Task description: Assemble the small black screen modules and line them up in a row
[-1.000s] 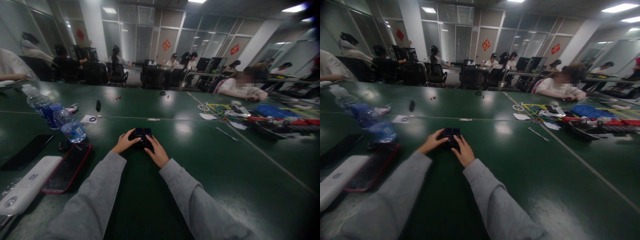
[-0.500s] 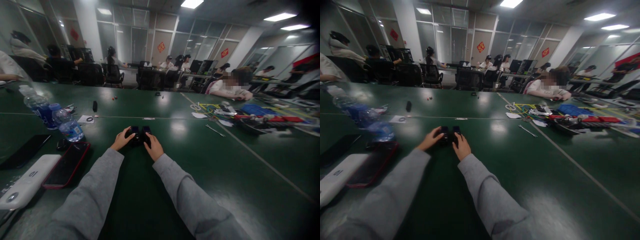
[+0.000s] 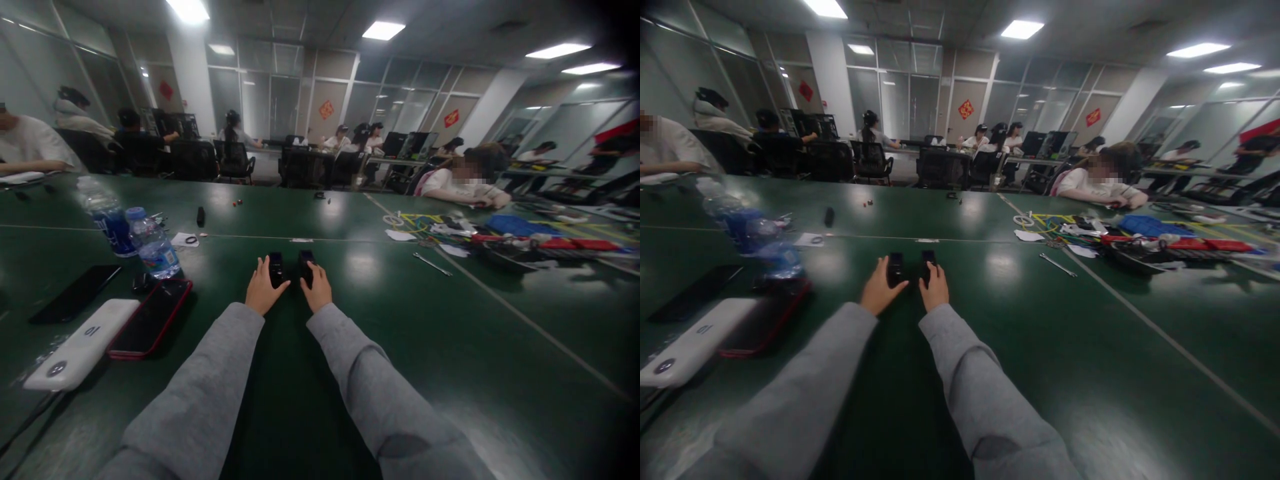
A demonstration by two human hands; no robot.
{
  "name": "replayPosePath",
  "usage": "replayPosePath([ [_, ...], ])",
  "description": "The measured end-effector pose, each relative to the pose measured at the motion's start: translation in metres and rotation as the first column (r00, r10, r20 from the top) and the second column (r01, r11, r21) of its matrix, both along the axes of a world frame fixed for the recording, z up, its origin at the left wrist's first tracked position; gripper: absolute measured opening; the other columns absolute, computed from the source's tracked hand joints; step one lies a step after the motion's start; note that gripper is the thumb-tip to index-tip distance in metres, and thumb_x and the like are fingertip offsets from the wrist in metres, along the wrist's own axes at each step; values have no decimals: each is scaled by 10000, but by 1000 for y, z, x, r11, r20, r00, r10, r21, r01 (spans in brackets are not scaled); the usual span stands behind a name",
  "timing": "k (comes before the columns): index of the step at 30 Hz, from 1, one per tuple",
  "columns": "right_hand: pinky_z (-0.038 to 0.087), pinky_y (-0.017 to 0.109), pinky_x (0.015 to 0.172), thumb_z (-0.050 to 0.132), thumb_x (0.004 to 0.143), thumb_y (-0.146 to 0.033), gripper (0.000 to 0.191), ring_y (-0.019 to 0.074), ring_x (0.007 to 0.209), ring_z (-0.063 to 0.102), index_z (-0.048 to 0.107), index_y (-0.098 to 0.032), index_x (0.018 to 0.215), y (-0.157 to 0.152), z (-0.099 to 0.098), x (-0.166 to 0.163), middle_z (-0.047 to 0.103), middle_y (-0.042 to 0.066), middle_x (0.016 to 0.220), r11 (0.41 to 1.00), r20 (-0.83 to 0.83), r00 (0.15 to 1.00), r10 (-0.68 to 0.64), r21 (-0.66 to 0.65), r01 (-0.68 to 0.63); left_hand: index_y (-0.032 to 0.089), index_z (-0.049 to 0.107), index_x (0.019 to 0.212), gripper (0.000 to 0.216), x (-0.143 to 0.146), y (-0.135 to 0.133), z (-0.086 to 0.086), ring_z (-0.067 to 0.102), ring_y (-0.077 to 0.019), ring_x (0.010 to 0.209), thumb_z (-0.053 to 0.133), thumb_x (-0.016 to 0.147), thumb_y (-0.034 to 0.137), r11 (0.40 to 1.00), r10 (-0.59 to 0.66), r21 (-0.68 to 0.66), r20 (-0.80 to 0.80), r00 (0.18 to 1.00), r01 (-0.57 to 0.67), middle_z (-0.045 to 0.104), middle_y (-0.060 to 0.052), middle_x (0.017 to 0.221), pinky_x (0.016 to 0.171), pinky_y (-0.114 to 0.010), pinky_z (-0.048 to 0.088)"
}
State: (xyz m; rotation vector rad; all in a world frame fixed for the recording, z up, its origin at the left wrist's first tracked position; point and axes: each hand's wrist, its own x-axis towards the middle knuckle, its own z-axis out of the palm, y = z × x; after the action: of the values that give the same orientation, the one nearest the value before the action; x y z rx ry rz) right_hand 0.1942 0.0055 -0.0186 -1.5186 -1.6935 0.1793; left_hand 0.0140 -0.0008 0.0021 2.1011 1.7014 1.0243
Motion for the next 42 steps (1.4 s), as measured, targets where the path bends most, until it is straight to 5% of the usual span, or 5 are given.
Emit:
replayPosePath([
  [10, 459, 504, 970, 554, 860, -242, 526, 310, 1194, 487, 433, -166, 1367, -3, 5, -1, 439, 167, 1332, 997, 61, 996, -61, -34, 63, 138, 111, 1494, 802, 1, -2, -3, 304, -342, 1381, 466, 883, 516, 998, -68, -8, -19, 998, 67, 241, -208, 1526, 1071, -503, 349],
  [18, 331, 436, 1104, 394, 959, -314, 500, 251, 1357, 290, 337, -181, 1437, -20, 21, -14, 235, 107, 1498, 947, 112, 992, -58, 320, 20, 177, 110, 1499, 761, -25, -6, 8, 233, -232, 1424, 471, 892, 459, 953, 68, 283, 165, 984, -113, 216, -110, 1554, 1161, -393, 255],
  [29, 225, 476, 1120, 542, 919, -299, 425, 266, 1352, 297, 517, -150, 1317, -10, 14, -23, 474, 132, 1362, 961, 376, 926, 21, 249, -123, 120, 213, 1468, 774, -56, 15, -24, 309, -290, 1388, 550, 835, 412, 1000, 2, 29, 14, 1000, -2, 332, -183, 1493, 1111, -467, 317],
  [37, 220, 454, 1113, 539, 929, -468, 511, 257, 1343, 319, 522, -130, 1311, -6, 14, -21, 534, 143, 1307, 972, 304, 952, 20, 219, -91, 143, 286, 1433, 723, -56, 20, -27, 312, -290, 1384, 555, 818, 412, 998, 2, 59, -32, 999, 0, 361, -170, 1474, 1106, -485, 310],
  [42, 216, 461, 1111, 516, 938, -488, 529, 263, 1340, 327, 509, -116, 1313, -3, 10, -21, 550, 147, 1289, 986, 324, 946, 32, 142, -82, 165, 296, 1432, 833, -53, 15, -23, 237, -352, 1402, 665, 714, 371, 991, 24, 135, -121, 992, -7, 225, -170, 1530, 1120, -542, 239],
])
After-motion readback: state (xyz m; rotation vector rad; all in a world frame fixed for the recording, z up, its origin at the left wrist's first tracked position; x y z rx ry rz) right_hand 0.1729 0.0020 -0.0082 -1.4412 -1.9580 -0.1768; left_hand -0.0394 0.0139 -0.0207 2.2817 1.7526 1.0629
